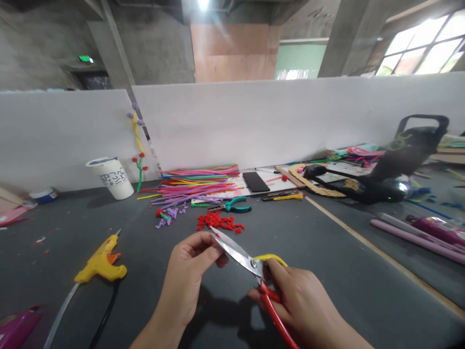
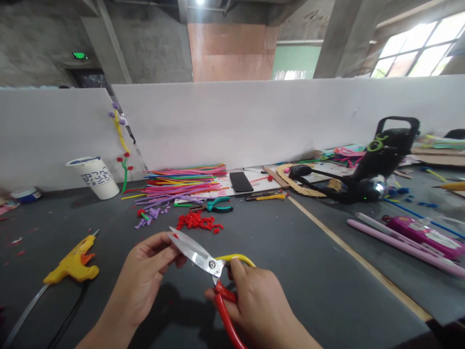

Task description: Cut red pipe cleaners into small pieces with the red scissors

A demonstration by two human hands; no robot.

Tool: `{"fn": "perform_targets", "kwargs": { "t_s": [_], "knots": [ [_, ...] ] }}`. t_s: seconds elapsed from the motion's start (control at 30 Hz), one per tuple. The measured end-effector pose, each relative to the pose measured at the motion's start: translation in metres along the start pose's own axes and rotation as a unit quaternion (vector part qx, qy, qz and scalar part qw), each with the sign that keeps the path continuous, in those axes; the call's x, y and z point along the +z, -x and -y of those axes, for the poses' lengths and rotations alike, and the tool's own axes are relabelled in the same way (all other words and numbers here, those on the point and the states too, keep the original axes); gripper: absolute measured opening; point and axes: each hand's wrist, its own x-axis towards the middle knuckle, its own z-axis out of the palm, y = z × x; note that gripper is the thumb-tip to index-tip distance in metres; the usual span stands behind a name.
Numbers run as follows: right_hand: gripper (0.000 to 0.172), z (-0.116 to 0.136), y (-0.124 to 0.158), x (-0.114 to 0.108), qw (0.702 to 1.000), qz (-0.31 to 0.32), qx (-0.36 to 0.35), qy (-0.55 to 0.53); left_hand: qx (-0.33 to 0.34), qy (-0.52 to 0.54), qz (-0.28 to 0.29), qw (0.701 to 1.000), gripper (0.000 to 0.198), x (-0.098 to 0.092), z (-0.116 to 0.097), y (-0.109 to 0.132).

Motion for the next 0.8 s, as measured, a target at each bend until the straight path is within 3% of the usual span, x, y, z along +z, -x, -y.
{"fn": "perform_targets", "kwargs": {
  "t_s": [0.53, 0.67, 0.8],
  "knots": [
    [0.035, -0.004, 0.000, -0.003, 1.000, 0.007, 0.025, -0.006, -0.003, -0.015, -0.002, 1.000, 0.001, -0.001, -0.005, -0.001],
    [0.026, -0.001, -0.006, -0.010, 0.984, 0.013, 0.092, -0.152, -0.064, -0.005, 0.038, 0.997, 0.004, 0.001, 0.000, -0.002],
    [0.016, 0.006, -0.016, -0.017, 0.911, 0.036, 0.142, -0.386, -0.158, 0.012, 0.134, 0.978, 0.006, 0.008, 0.007, 0.001]
  ]
}}
